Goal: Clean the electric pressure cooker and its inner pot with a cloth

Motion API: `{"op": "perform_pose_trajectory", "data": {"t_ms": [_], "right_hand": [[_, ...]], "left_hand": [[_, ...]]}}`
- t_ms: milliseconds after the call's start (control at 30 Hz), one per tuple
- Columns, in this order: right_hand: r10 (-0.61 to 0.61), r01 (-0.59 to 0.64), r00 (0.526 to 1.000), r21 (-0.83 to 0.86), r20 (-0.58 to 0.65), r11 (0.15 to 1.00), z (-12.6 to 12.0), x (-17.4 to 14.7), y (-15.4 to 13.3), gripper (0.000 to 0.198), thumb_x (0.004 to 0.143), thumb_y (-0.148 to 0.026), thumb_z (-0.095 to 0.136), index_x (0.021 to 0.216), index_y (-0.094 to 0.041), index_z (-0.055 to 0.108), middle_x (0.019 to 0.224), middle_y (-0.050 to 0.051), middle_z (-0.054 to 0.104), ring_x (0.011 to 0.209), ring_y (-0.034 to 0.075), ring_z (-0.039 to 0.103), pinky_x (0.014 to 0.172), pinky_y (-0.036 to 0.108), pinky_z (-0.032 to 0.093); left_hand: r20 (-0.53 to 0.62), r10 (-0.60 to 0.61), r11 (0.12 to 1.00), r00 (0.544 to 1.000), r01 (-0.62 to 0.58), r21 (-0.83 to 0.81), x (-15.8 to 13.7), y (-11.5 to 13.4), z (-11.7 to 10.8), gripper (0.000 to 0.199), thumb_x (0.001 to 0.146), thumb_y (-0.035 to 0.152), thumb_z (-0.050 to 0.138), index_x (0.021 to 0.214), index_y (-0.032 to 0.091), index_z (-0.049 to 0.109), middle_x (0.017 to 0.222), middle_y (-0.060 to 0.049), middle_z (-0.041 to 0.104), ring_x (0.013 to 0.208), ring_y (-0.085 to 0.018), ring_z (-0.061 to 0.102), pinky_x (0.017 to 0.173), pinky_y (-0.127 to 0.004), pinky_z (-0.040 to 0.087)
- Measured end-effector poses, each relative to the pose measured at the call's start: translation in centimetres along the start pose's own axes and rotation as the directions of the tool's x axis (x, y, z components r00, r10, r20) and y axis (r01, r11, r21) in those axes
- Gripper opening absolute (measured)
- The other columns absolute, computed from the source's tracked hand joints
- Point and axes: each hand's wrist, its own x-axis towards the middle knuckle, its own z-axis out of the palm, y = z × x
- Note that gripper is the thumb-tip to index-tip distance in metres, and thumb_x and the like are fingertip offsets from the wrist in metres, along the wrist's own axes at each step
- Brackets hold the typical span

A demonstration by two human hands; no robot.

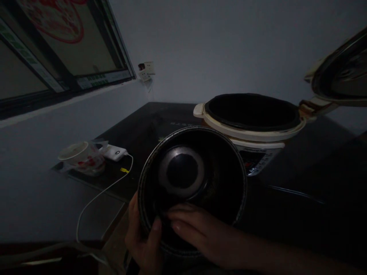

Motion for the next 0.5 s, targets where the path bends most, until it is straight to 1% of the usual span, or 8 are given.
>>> {"op": "perform_pose_trajectory", "data": {"t_ms": [67,100,167,233,300,367,433,500], "right_hand": [[0.043,-0.030,0.997,-0.176,0.071,0.984,-0.9,-1.5,-0.1,0.036,0.100,-0.030,0.042,0.123,-0.017,0.067,0.120,0.010,0.068,0.121,0.020,0.057,0.107,0.036,0.040],[0.073,-0.045,0.992,-0.252,0.102,0.967,-1.5,-2.2,-0.1,0.036,0.100,-0.032,0.045,0.126,-0.018,0.065,0.122,0.010,0.068,0.122,0.022,0.057,0.108,0.038,0.040],[0.133,-0.064,0.980,-0.395,0.150,0.917,-2.6,-3.5,0.0,0.041,0.096,-0.038,0.055,0.133,-0.022,0.060,0.130,0.009,0.064,0.124,0.025,0.056,0.108,0.042,0.039],[0.147,-0.036,0.974,-0.523,0.172,0.851,-3.7,-4.7,0.6,0.048,0.090,-0.042,0.065,0.134,-0.024,0.060,0.131,0.008,0.064,0.123,0.027,0.056,0.108,0.043,0.040],[0.083,0.039,0.983,-0.628,0.164,0.778,-4.6,-5.9,1.5,0.046,0.087,-0.040,0.068,0.131,-0.025,0.063,0.125,0.008,0.068,0.120,0.026,0.059,0.107,0.043,0.041],[-0.027,0.103,0.993,-0.704,0.118,0.702,-5.4,-7.0,2.4,0.039,0.089,-0.030,0.067,0.127,-0.026,0.066,0.119,0.007,0.071,0.115,0.025,0.062,0.104,0.041,0.044],[-0.124,0.124,0.991,-0.757,0.058,0.642,-6.1,-8.0,2.8,0.035,0.090,-0.021,0.064,0.124,-0.028,0.068,0.116,0.005,0.073,0.111,0.024,0.065,0.100,0.041,0.047],[-0.155,0.114,0.988,-0.775,0.021,0.622,-6.7,-8.8,2.4,0.036,0.089,-0.017,0.062,0.122,-0.030,0.069,0.115,0.004,0.073,0.109,0.025,0.066,0.095,0.041,0.050]], "left_hand": [[-0.003,0.001,1.000,1.000,-0.001,0.001,0.0,0.2,0.2,0.048,0.075,0.040,0.074,0.119,0.024,0.067,0.126,-0.004,0.065,0.120,-0.029,0.057,0.104,-0.040,0.044],[-0.009,0.015,1.000,1.000,-0.015,0.006,0.0,0.4,0.4,0.047,0.075,0.040,0.073,0.119,0.024,0.067,0.126,-0.004,0.065,0.120,-0.029,0.057,0.104,-0.039,0.044],[-0.018,0.036,0.999,0.999,-0.035,0.028,-0.1,0.7,0.6,0.046,0.077,0.039,0.071,0.120,0.023,0.066,0.128,-0.005,0.064,0.121,-0.028,0.056,0.105,-0.039,0.042],[-0.013,0.038,0.998,0.999,-0.038,0.050,-0.1,0.8,0.7,0.046,0.079,0.039,0.069,0.122,0.022,0.065,0.130,-0.006,0.063,0.123,-0.028,0.055,0.107,-0.040,0.040],[-0.010,0.045,0.997,0.999,-0.045,0.067,0.0,0.6,0.6,0.047,0.078,0.040,0.070,0.121,0.022,0.065,0.129,-0.006,0.064,0.123,-0.029,0.056,0.108,-0.040,0.041],[-0.022,0.064,0.995,0.998,-0.062,0.075,0.0,0.3,0.4,0.048,0.076,0.041,0.071,0.120,0.021,0.066,0.128,-0.005,0.065,0.123,-0.029,0.056,0.107,-0.040,0.042],[-0.023,0.066,0.995,0.998,-0.064,0.080,-0.1,0.0,0.3,0.049,0.077,0.040,0.072,0.122,0.022,0.065,0.130,-0.005,0.064,0.124,-0.029,0.056,0.108,-0.040,0.042],[-0.010,0.079,0.992,0.997,-0.078,0.094,-0.2,0.1,0.3,0.049,0.078,0.038,0.071,0.124,0.022,0.064,0.131,-0.006,0.063,0.124,-0.029,0.056,0.108,-0.041,0.043]]}}
